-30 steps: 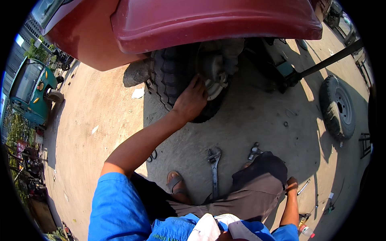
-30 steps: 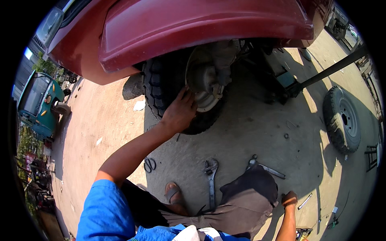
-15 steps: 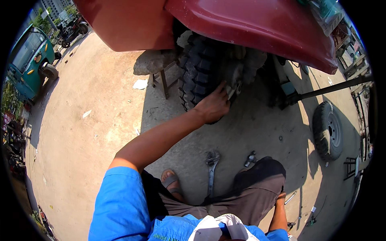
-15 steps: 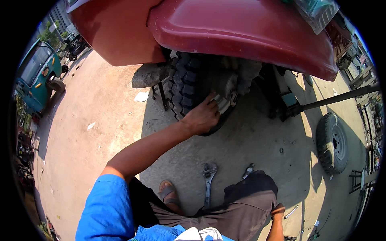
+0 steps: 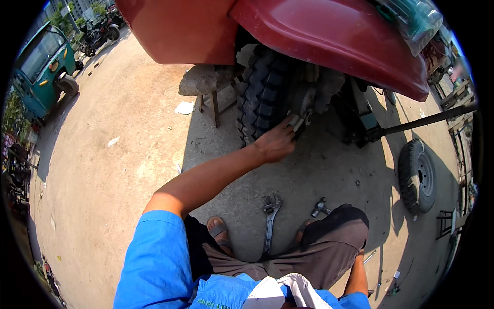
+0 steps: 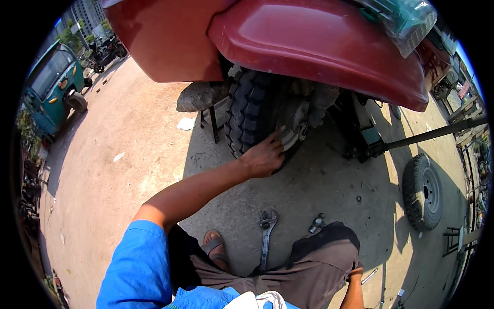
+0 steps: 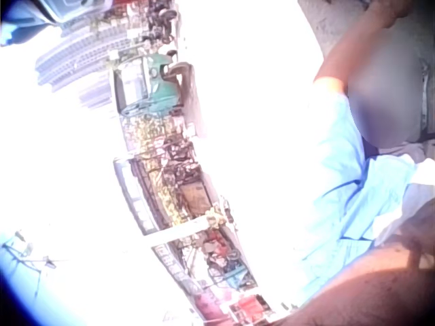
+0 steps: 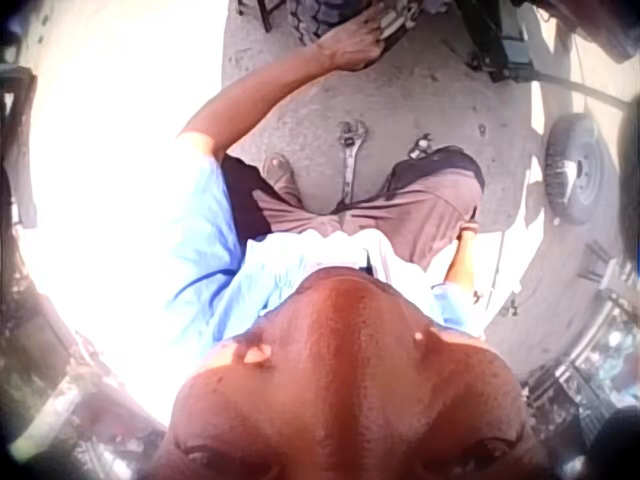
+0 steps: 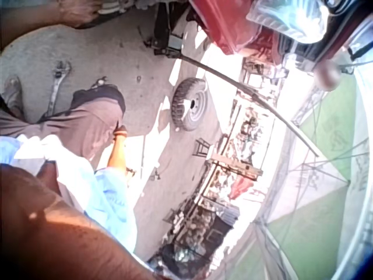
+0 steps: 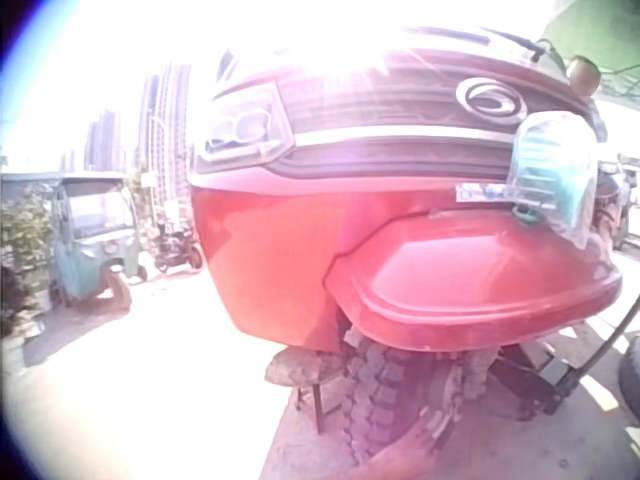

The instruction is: The person uses a wrench to loosen and remove bolts from the wheel hub of a red three-wheeled vehicle. They work on the wheel assembly while sitting on the ground, assisted by another person who is also working on the vehicle.

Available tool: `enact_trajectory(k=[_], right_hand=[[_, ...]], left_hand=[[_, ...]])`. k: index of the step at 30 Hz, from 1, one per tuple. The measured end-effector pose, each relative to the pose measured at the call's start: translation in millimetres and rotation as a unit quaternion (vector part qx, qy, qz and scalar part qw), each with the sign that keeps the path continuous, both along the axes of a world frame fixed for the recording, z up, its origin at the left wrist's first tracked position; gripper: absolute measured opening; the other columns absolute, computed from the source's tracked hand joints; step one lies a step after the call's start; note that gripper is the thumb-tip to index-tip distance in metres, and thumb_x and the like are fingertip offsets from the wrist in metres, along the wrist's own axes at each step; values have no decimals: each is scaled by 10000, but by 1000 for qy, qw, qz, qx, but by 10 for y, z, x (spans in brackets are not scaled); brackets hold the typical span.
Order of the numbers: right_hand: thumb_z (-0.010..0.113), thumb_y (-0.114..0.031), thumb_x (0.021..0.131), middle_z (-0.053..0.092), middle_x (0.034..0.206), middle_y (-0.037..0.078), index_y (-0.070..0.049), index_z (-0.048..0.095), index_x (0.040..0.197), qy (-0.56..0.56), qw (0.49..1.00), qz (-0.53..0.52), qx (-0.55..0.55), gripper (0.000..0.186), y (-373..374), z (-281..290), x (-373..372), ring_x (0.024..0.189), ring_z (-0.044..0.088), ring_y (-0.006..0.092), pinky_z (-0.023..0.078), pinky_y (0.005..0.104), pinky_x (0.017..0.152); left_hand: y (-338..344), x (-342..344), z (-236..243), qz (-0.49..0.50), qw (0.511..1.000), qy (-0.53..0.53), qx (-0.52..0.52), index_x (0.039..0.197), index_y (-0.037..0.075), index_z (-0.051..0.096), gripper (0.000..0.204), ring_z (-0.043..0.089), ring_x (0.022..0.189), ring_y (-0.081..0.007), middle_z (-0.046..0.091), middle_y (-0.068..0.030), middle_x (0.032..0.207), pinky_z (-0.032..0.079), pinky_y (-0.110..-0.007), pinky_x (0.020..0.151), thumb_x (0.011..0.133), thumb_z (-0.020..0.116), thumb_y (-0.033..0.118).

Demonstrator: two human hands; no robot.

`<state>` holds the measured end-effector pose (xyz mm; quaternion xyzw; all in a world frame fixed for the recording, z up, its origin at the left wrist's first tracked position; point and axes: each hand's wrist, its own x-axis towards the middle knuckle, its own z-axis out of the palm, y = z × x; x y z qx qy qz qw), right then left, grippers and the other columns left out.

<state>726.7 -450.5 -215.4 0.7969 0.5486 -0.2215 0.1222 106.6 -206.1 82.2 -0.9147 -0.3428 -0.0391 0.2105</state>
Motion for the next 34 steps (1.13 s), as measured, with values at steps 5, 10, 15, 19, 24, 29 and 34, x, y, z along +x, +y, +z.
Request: enact_trajectory(k=[5,10,15,19,24,29,34], right_hand=[[733,-188,762,660,1116,205,-76,616,1154,45,995,-80,-45,424,78,499,-444,925,676,401,590,465,701],[720,-154,778,654,1084,241,-41,602,1139,106,976,-188,-33,397,143,481,-385,869,668,468,586,545,621],[728,-198,785,655,1056,251,-31,605,1134,155,948,-278,-20,406,191,537,-385,861,656,498,570,588,599],[732,-220,782,660,1069,241,-38,612,1144,144,943,-299,-29,422,265,492,-366,883,665,469,574,566,626],[734,-237,780,664,1081,233,-44,618,1153,135,962,-237,-9,436,203,532,-374,901,669,449,576,548,652],[737,-254,778,667,1093,225,-49,623,1162,105,986,-124,21,450,92,417,-243,918,674,429,578,529,678],[747,-280,778,669,1125,209,-86,629,1212,122,982,-124,75,490,-161,476,-121,1015,654,412,553,507,818]], left_hand=[[-71,-23,52,-4,999,3,-51,747,11,676,167,570,1031,-291,637,-144,866,240,-482,1171,635,631,126],[-154,-107,107,-19,997,-25,-66,735,-17,659,164,562,1046,-314,626,-175,897,271,-476,1159,628,628,103],[-323,-287,186,-45,994,-69,-66,823,-72,657,232,526,1167,-354,607,-246,1104,287,-487,1148,660,617,88],[-493,-443,278,-37,993,-108,-42,940,-76,644,284,488,1243,-358,575,-241,1225,285,-488,1146,715,631,98],[-644,-519,488,-4,938,-324,-123,1065,-43,615,329,500,1233,-347,575,-229,1236,324,-452,1123,755,670,49],[-460,-693,826,116,750,-621,-199,1188,-47,563,396,567,1138,-289,589,-178,1233,411,-364,1038,804,641,4],[132,-1150,1121,43,525,-809,-260,1206,-79,558,410,598,1040,-280,618,-146,1112,446,-365,956,812,601,26]])
